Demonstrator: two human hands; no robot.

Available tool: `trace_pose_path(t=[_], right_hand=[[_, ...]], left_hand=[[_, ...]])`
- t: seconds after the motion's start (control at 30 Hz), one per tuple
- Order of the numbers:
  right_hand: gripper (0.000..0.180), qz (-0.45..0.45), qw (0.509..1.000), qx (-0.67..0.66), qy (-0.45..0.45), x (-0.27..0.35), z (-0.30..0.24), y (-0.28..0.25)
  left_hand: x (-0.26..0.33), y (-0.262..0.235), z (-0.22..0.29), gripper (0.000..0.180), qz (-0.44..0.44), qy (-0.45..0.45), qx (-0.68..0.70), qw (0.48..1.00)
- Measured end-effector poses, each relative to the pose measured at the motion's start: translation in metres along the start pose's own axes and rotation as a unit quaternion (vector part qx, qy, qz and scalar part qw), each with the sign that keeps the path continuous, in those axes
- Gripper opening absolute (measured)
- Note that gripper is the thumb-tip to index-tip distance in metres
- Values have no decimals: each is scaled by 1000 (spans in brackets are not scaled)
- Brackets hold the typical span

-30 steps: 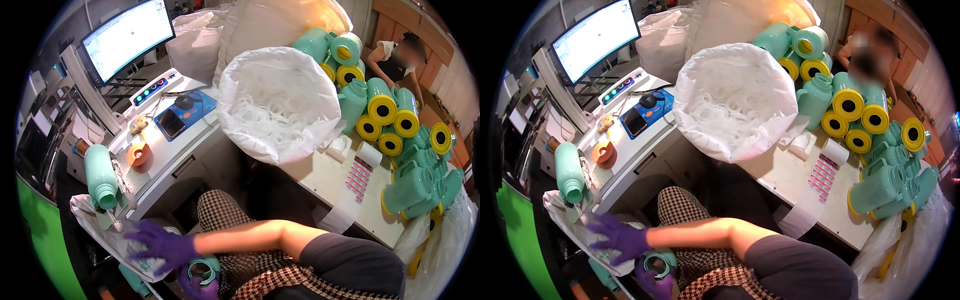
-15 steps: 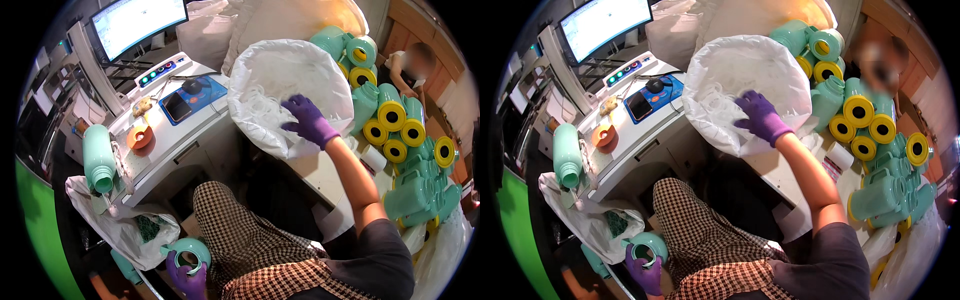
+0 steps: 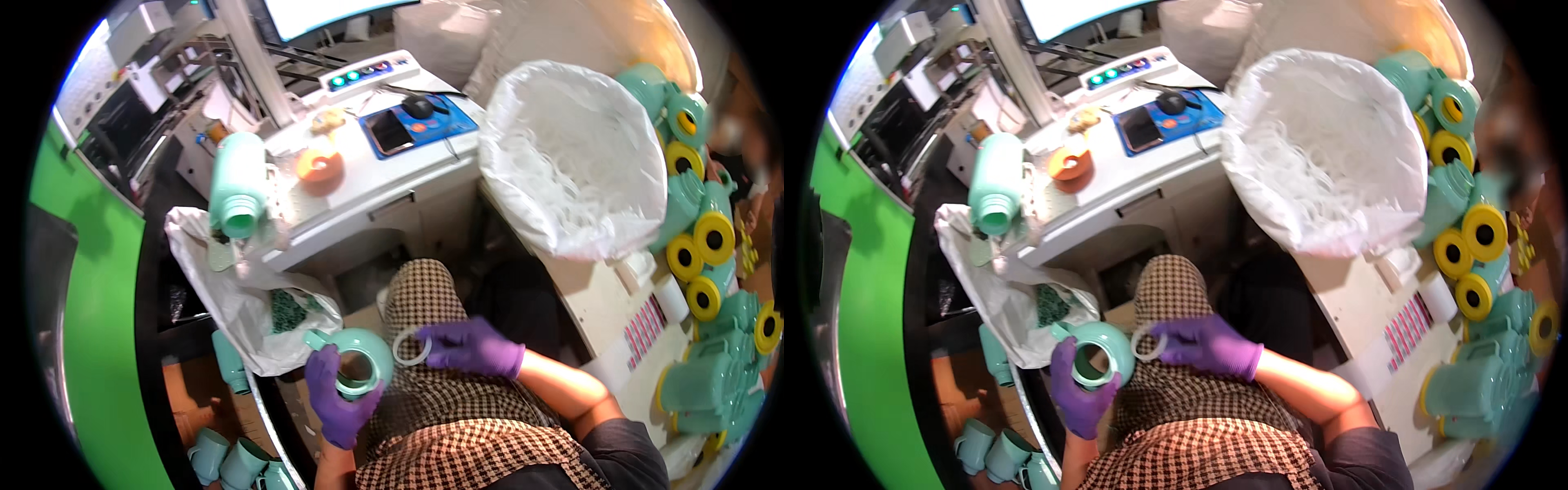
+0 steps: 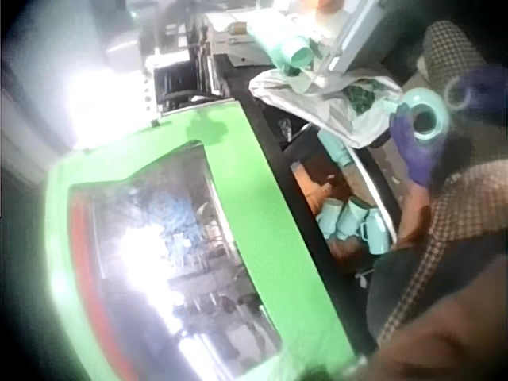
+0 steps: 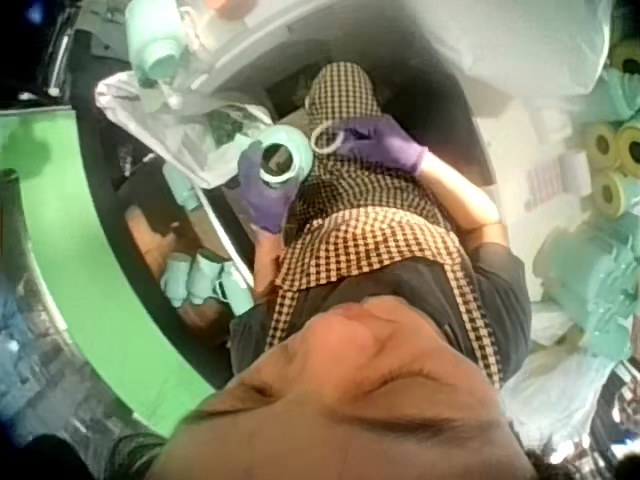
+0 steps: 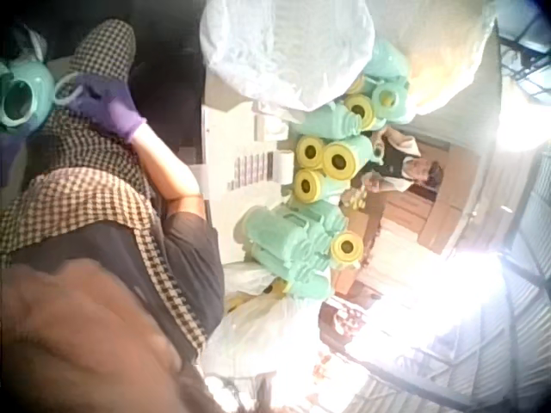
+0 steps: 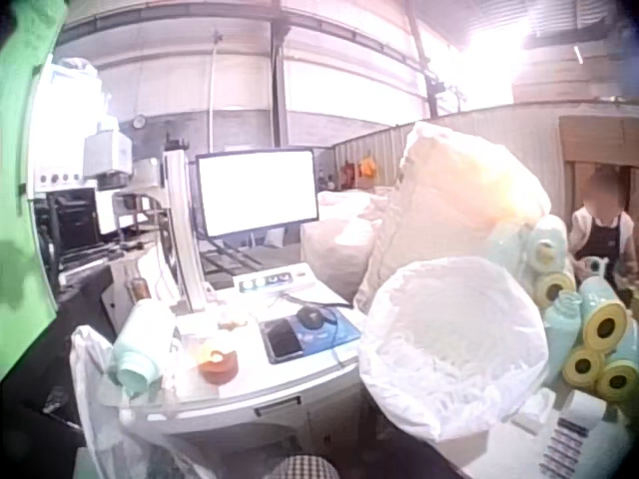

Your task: The person assembles teal jugs by inserting green plastic inserts into the openings, applying labels, and screwing on yellow lids. The person handles the jugs one at a time, placing finished units into a white bag.

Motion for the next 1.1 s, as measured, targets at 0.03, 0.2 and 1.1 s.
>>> trace_pose_path(t=[0.03, 0.2, 1.1], right_hand=[[36, 13, 989, 123, -76, -6, 29, 7], [23, 103, 843, 401, -342, -3, 4, 23], [31, -194, 936, 240, -171, -13, -35, 76]], left_hand=[[-1, -1, -1, 84, -2, -14, 11, 1000], [6, -4, -8, 92, -45, -57, 8, 997], [-28, 26, 38, 53, -47, 47, -28, 997]])
Point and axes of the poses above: each hand's wrist, its own x-axis away from the middle knuckle, its own y-axis out of the palm, z = x × y, the point moved 7 cm from there along -x, towards the middle knuckle, and after that the axes turned 12 degrees about -x, right-handed, at the moved point
